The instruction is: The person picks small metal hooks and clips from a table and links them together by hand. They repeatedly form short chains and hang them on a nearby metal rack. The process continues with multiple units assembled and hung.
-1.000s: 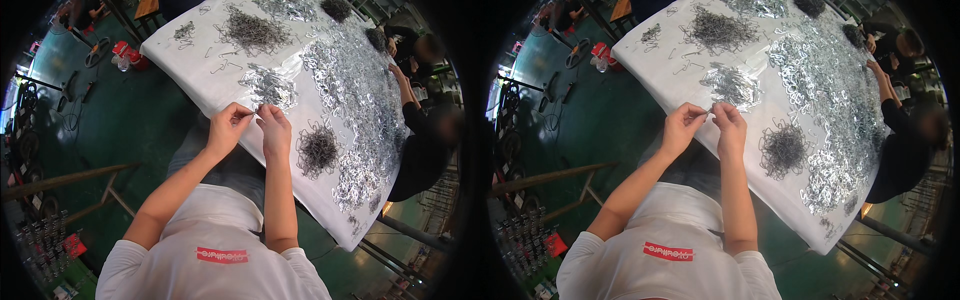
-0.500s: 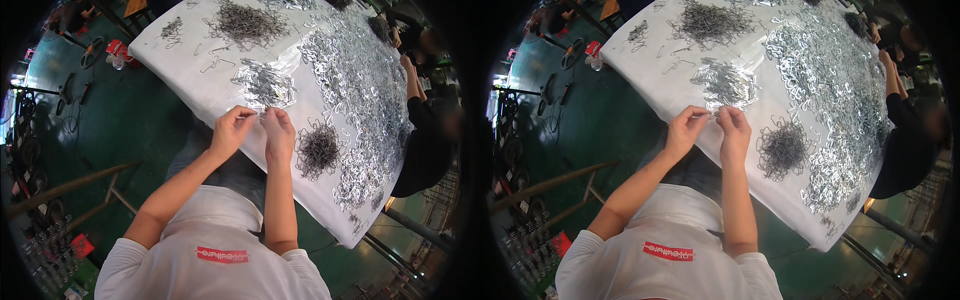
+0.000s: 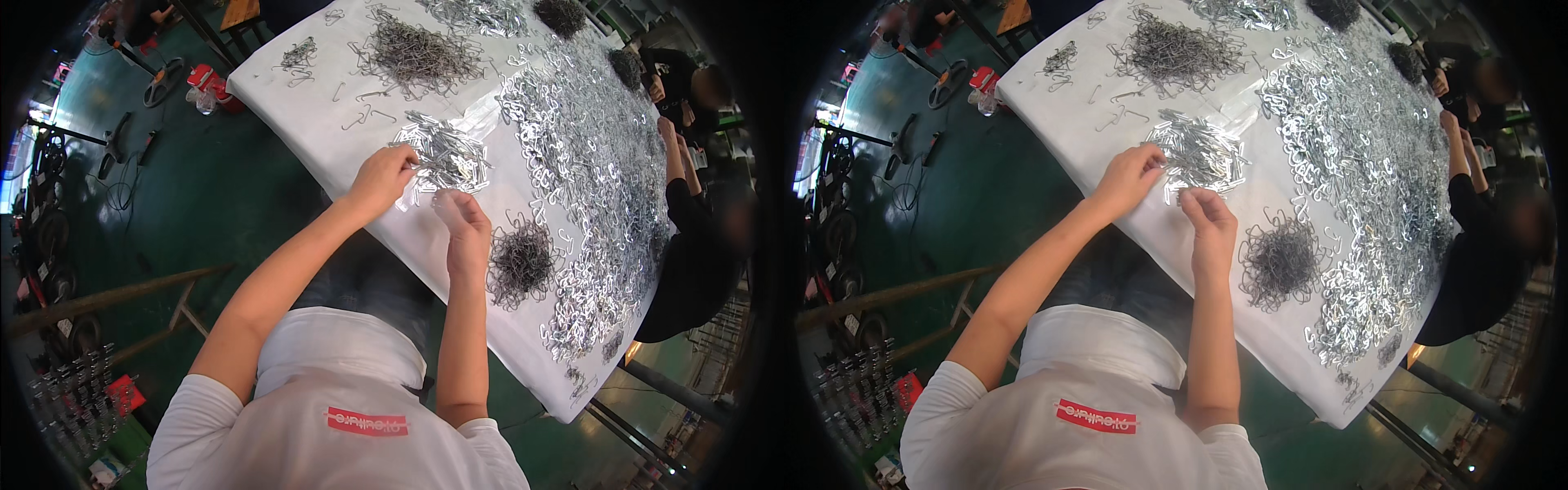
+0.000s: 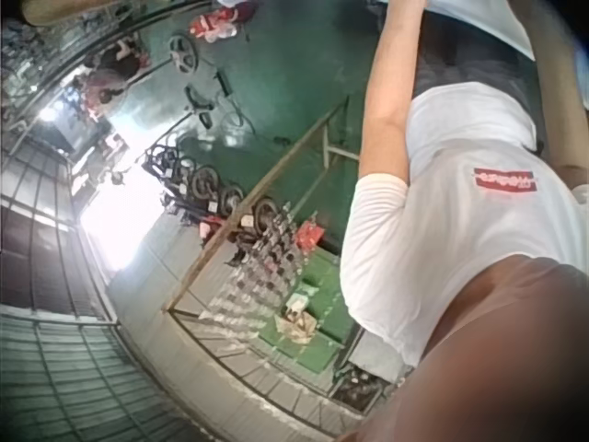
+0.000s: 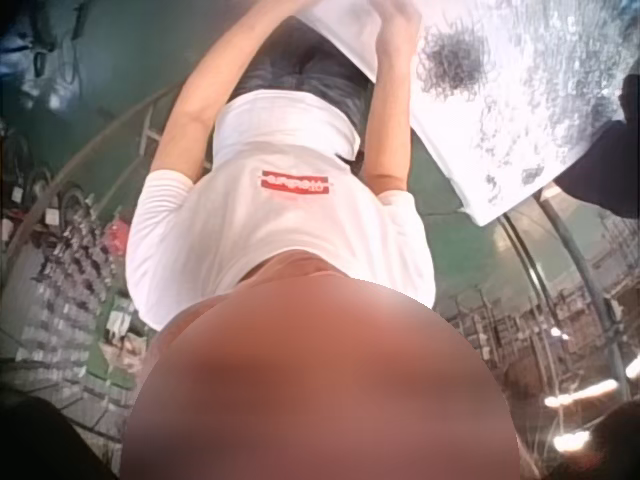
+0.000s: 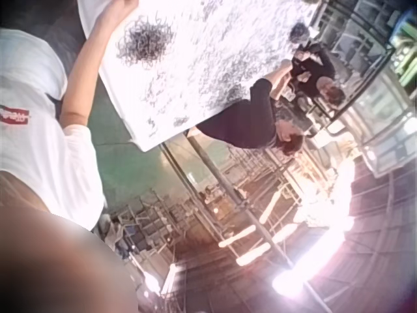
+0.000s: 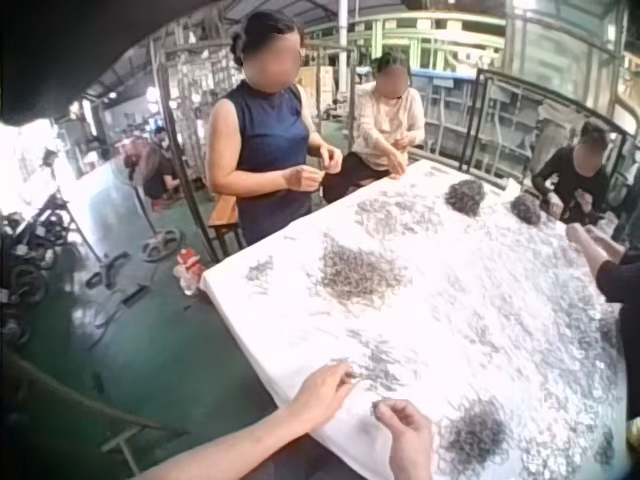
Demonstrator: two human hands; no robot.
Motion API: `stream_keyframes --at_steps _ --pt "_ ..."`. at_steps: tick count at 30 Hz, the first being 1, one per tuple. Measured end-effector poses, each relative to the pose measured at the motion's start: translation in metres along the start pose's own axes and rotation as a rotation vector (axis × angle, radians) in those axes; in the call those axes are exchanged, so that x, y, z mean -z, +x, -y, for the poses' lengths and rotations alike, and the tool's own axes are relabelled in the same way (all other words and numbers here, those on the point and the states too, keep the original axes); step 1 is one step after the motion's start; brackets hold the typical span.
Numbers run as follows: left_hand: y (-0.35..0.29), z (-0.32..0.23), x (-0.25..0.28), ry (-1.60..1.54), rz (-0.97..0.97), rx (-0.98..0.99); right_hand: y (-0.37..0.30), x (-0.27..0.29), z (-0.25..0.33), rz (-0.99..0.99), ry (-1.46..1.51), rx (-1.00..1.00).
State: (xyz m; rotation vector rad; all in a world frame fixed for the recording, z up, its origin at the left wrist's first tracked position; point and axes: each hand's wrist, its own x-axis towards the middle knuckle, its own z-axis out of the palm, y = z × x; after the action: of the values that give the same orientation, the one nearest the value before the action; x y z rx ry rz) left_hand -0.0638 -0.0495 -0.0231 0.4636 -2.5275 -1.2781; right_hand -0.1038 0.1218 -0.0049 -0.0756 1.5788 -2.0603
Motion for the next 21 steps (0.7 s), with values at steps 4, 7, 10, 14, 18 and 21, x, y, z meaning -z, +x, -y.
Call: stream_keyframes --at_steps 4,7,10,14,18,21 --pt "0.0 -0.008 0.027 -0.448 0.03 0.233 0.009 -0.027 0.006 0.078 -0.091 0.056" --pt "0.0 -0.015 0.048 -0.674 0.05 0.273 0.018 -0.048 0.012 0.114 -0.257 0.071" --pt "0.002 -0.018 0.062 -0.674 0.013 0.268 0.025 -0.063 0.014 0.095 -0.357 0.047" --pt "0.005 -0.015 0.071 -0.616 -0.059 0.199 0.035 -0.077 0.013 0.083 -0.425 0.077" --pt "0.009 -0.006 0.076 -0.469 -0.175 0.132 0.048 -0.082 0.012 0.145 -0.618 0.145" --pt "0.013 0.007 0.084 -0.383 -0.249 0.078 0.075 -0.085 0.012 0.168 -0.796 0.211"
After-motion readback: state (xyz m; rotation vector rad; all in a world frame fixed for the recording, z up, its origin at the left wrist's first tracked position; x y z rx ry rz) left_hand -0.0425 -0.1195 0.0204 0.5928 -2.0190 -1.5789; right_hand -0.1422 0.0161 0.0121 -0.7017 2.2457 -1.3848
